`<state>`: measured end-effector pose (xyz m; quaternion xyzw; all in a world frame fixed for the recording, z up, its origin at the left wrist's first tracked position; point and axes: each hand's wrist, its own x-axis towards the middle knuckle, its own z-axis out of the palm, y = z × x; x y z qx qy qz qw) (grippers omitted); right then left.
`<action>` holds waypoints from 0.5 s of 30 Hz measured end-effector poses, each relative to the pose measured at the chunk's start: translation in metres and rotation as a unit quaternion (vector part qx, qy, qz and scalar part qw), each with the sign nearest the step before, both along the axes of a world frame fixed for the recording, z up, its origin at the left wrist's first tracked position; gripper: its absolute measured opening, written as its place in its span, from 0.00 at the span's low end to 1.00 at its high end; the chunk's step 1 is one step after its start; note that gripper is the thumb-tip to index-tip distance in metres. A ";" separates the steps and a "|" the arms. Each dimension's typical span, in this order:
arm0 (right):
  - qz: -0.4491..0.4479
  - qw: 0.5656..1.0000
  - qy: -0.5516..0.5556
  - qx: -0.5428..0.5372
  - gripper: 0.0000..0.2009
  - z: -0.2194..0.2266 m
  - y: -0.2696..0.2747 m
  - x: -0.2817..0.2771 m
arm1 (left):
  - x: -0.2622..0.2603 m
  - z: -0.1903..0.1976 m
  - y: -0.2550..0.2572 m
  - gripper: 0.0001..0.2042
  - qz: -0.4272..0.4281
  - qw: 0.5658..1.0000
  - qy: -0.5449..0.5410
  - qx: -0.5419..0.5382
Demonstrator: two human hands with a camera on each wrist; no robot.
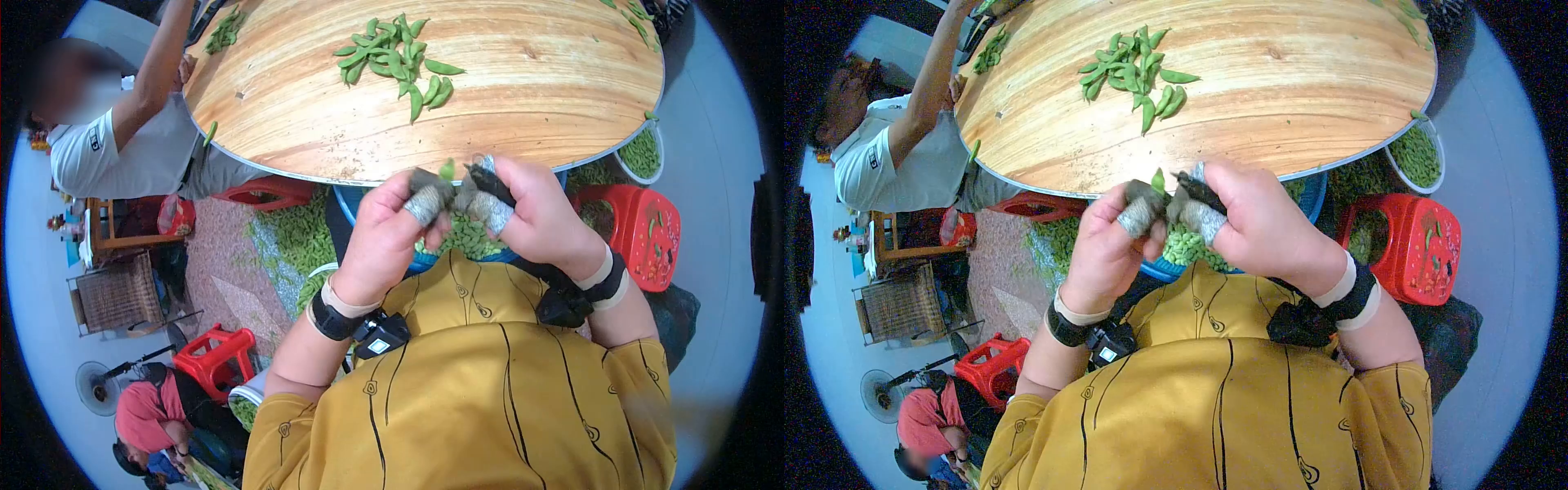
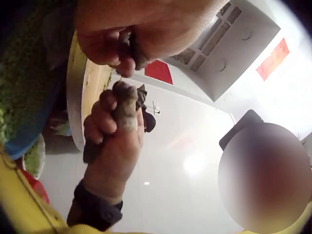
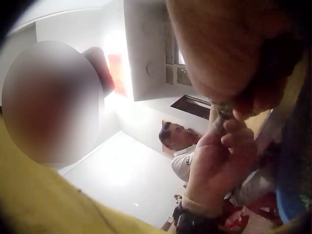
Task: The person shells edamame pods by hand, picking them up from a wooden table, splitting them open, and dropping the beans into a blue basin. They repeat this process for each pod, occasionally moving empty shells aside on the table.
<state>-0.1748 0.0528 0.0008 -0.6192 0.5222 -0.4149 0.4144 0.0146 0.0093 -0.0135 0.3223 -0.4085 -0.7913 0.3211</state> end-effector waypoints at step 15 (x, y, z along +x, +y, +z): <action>-0.066 0.991 0.067 0.091 0.10 0.039 0.027 -0.036 | -0.005 0.005 -0.005 0.11 -0.224 0.929 0.211 0.204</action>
